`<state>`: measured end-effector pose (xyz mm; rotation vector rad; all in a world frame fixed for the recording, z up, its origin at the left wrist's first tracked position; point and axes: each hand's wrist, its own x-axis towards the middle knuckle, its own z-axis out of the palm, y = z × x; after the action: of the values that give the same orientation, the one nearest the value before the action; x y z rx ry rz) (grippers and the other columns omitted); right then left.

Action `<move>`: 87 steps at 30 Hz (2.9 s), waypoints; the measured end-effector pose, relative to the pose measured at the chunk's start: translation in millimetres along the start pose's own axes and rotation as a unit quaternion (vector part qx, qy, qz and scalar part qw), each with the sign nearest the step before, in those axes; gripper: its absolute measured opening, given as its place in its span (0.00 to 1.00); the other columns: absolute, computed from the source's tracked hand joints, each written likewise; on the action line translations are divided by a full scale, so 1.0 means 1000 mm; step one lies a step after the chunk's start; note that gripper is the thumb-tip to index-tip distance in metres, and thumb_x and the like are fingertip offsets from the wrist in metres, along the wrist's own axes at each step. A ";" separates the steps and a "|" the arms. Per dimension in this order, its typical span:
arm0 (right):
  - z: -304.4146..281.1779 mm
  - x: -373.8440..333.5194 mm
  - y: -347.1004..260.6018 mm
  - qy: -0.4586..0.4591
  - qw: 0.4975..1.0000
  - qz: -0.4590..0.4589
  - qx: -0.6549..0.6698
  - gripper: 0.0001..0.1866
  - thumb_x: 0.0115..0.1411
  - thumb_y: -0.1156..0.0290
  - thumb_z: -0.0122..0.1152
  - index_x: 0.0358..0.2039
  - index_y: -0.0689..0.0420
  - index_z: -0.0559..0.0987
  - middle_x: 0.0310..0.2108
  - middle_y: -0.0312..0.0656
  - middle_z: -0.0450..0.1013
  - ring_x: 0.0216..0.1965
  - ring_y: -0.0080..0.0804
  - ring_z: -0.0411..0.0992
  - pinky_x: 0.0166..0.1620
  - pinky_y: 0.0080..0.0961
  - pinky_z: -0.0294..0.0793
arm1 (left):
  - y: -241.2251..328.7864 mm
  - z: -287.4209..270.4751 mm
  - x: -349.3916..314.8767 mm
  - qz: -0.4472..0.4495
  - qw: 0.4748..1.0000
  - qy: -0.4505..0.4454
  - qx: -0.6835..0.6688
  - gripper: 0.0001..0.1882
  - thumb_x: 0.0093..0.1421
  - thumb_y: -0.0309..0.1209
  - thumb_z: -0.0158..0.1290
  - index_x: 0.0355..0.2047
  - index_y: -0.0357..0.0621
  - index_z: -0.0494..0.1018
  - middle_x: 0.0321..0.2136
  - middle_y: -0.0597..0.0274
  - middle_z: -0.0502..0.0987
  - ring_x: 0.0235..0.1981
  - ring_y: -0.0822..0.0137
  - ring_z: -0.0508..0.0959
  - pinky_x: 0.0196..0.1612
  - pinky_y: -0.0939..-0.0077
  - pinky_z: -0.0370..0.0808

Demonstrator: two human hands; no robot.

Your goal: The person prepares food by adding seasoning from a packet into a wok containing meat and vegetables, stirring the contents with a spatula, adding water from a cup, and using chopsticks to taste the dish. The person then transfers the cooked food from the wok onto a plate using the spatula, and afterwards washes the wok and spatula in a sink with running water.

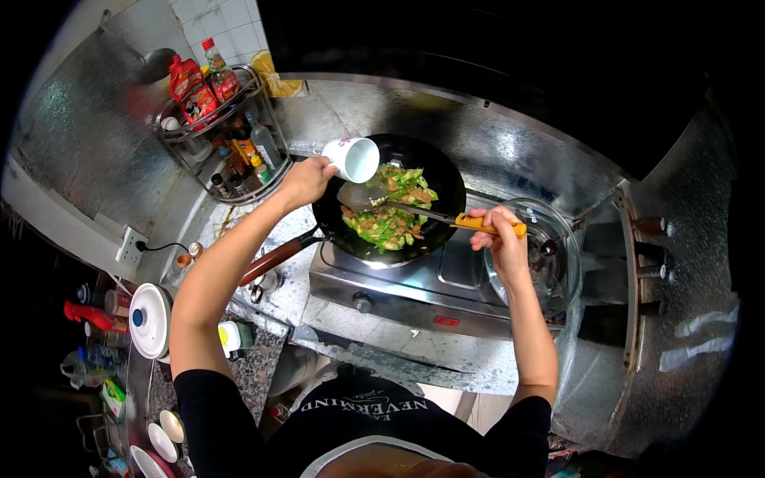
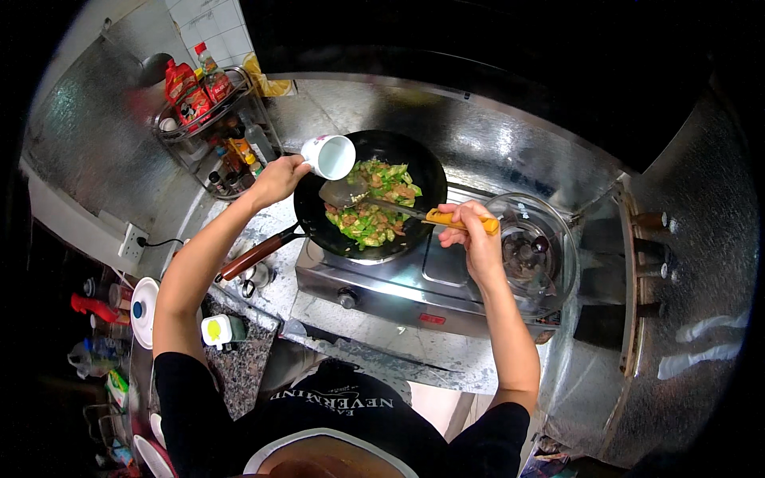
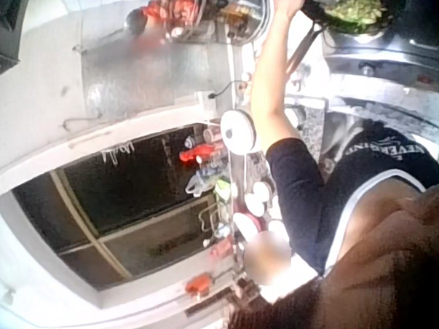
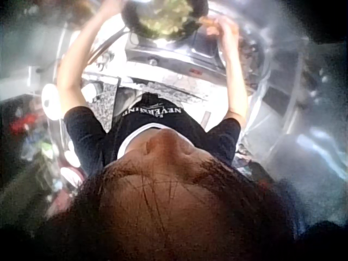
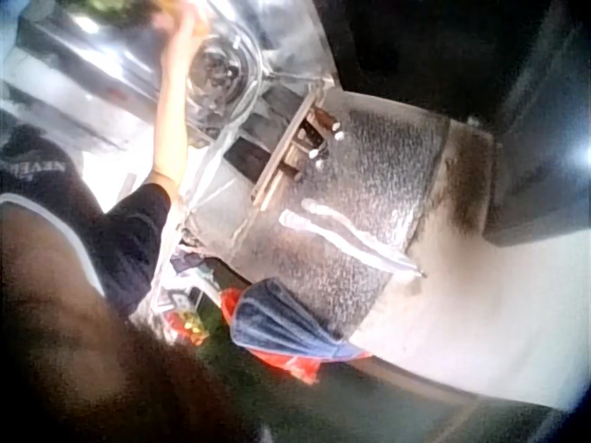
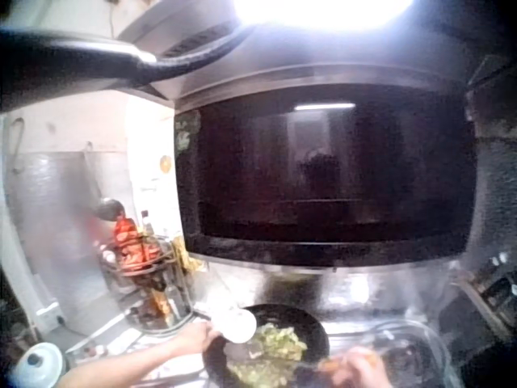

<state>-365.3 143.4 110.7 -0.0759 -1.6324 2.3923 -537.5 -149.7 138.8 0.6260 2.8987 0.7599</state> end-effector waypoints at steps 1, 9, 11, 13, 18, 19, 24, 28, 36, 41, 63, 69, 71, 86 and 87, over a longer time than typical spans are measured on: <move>-0.002 -0.001 0.000 -0.003 1.000 0.001 0.000 0.09 0.56 0.71 0.44 0.22 0.61 0.66 0.35 0.51 0.70 0.18 0.24 0.70 0.22 0.15 0.72 | 0.002 -0.001 -0.002 0.001 1.000 0.001 0.007 0.15 0.56 0.39 0.42 0.31 0.39 0.71 0.26 0.43 0.72 0.32 0.46 0.72 0.35 0.60 0.67; 0.002 0.004 0.013 -0.030 0.999 -0.005 0.009 0.10 0.57 0.69 0.44 0.22 0.60 0.66 0.35 0.51 0.70 0.18 0.24 0.70 0.22 0.16 0.71 | -0.026 -0.001 0.000 0.006 0.997 0.027 -0.069 0.15 0.56 0.39 0.43 0.30 0.38 0.70 0.22 0.44 0.71 0.27 0.50 0.72 0.33 0.65 0.66; 0.004 0.003 0.013 -0.044 0.999 -0.007 -0.013 0.10 0.57 0.69 0.44 0.22 0.60 0.67 0.35 0.51 0.70 0.17 0.24 0.69 0.21 0.16 0.70 | -0.024 -0.004 -0.002 -0.012 0.997 0.026 -0.071 0.15 0.56 0.39 0.43 0.30 0.38 0.70 0.21 0.44 0.71 0.26 0.53 0.72 0.33 0.66 0.66; -0.004 -0.002 0.005 -0.051 0.998 0.006 -0.030 0.09 0.56 0.70 0.45 0.23 0.60 0.68 0.34 0.51 0.71 0.16 0.24 0.69 0.20 0.16 0.70 | -0.024 -0.008 -0.005 -0.034 0.993 0.011 -0.115 0.15 0.57 0.38 0.43 0.29 0.36 0.70 0.21 0.55 0.71 0.25 0.63 0.71 0.32 0.70 0.66; -0.044 -0.025 -0.042 -0.046 0.992 0.015 -0.112 0.10 0.52 0.67 0.48 0.18 0.59 0.68 0.29 0.49 0.72 0.13 0.23 0.67 0.16 0.17 0.68 | -0.026 -0.009 -0.016 -0.103 0.956 -0.053 -0.270 0.12 0.58 0.39 0.43 0.25 0.45 0.68 0.16 0.74 0.61 0.17 0.79 0.59 0.19 0.83 0.57; -0.059 -0.027 -0.054 -0.053 0.990 0.006 -0.133 0.12 0.53 0.66 0.48 0.17 0.59 0.67 0.28 0.47 0.72 0.12 0.22 0.66 0.15 0.18 0.68 | -0.022 -0.009 -0.017 -0.119 0.945 -0.065 -0.296 0.12 0.58 0.40 0.43 0.24 0.48 0.67 0.15 0.76 0.58 0.15 0.81 0.57 0.16 0.86 0.54; -0.028 -0.008 -0.091 -0.051 0.940 -0.074 -0.330 0.13 0.57 0.68 0.45 0.18 0.61 0.69 0.26 0.43 0.73 0.15 0.17 0.65 0.18 0.12 0.65 | -0.016 -0.007 -0.018 -0.127 0.927 -0.096 -0.340 0.13 0.58 0.40 0.43 0.22 0.47 0.66 0.14 0.76 0.58 0.15 0.80 0.57 0.16 0.85 0.55; -0.004 0.016 -0.050 -0.008 0.963 -0.087 -0.254 0.13 0.58 0.68 0.44 0.19 0.61 0.68 0.30 0.42 0.72 0.17 0.17 0.66 0.20 0.12 0.66 | -0.008 -0.001 -0.007 -0.098 0.939 -0.096 -0.316 0.12 0.59 0.39 0.43 0.21 0.49 0.65 0.14 0.76 0.57 0.16 0.81 0.57 0.16 0.86 0.54; -0.008 0.001 -0.024 0.055 0.998 -0.005 -0.031 0.08 0.53 0.70 0.45 0.21 0.60 0.66 0.30 0.49 0.71 0.15 0.24 0.69 0.18 0.15 0.70 | 0.008 0.006 0.009 0.003 1.000 0.010 -0.010 0.15 0.55 0.40 0.43 0.32 0.42 0.71 0.28 0.46 0.73 0.33 0.48 0.72 0.36 0.61 0.67; -0.008 -0.002 -0.022 0.042 0.999 -0.003 -0.012 0.09 0.55 0.69 0.44 0.22 0.60 0.66 0.33 0.50 0.71 0.16 0.23 0.70 0.19 0.14 0.71 | 0.011 0.012 0.016 0.013 0.999 0.016 0.039 0.14 0.55 0.39 0.42 0.31 0.42 0.71 0.28 0.44 0.73 0.35 0.45 0.71 0.37 0.58 0.66; -0.027 0.012 -0.061 0.073 0.993 -0.031 -0.092 0.16 0.58 0.58 0.47 0.24 0.60 0.69 0.27 0.45 0.72 0.14 0.20 0.69 0.17 0.11 0.71 | -0.037 -0.060 -0.127 -0.161 0.837 0.053 -0.520 0.10 0.59 0.39 0.42 0.23 0.52 0.62 0.16 0.78 0.56 0.17 0.83 0.56 0.20 0.90 0.54; 0.008 0.004 -0.072 0.049 0.982 0.052 -0.173 0.14 0.58 0.60 0.48 0.23 0.59 0.69 0.29 0.45 0.72 0.11 0.18 0.65 0.14 0.11 0.66 | -0.085 -0.088 -0.233 -0.172 0.777 0.147 -0.588 0.10 0.59 0.39 0.43 0.23 0.51 0.61 0.16 0.77 0.56 0.17 0.82 0.55 0.19 0.90 0.52; 0.004 0.017 -0.068 0.054 0.980 -0.005 -0.192 0.12 0.58 0.63 0.48 0.24 0.58 0.70 0.28 0.45 0.72 0.11 0.18 0.66 0.14 0.11 0.67 | -0.106 -0.096 -0.272 -0.161 0.750 0.197 -0.611 0.11 0.59 0.40 0.43 0.22 0.51 0.61 0.15 0.76 0.56 0.17 0.81 0.56 0.19 0.88 0.53; 0.067 0.025 -0.106 0.054 0.922 -0.021 -0.383 0.17 0.54 0.53 0.52 0.24 0.55 0.71 0.22 0.37 0.72 0.11 0.15 0.64 0.10 0.09 0.57 | -0.372 -0.013 -0.579 -0.348 0.588 0.557 -0.472 0.12 0.57 0.45 0.43 0.23 0.53 0.64 0.14 0.74 0.59 0.14 0.77 0.60 0.17 0.81 0.59; 0.087 0.022 -0.120 0.057 0.907 0.019 -0.416 0.18 0.53 0.52 0.53 0.23 0.55 0.71 0.20 0.37 0.71 0.10 0.15 0.64 0.09 0.09 0.56 | -0.408 0.017 -0.598 -0.315 0.503 0.604 -0.532 0.11 0.56 0.45 0.45 0.25 0.54 0.65 0.14 0.74 0.60 0.17 0.77 0.61 0.22 0.82 0.61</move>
<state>-381.7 110.7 256.4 -0.3854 -2.4635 1.4982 -138.0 -708.8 -89.3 -1.5300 1.8038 3.0851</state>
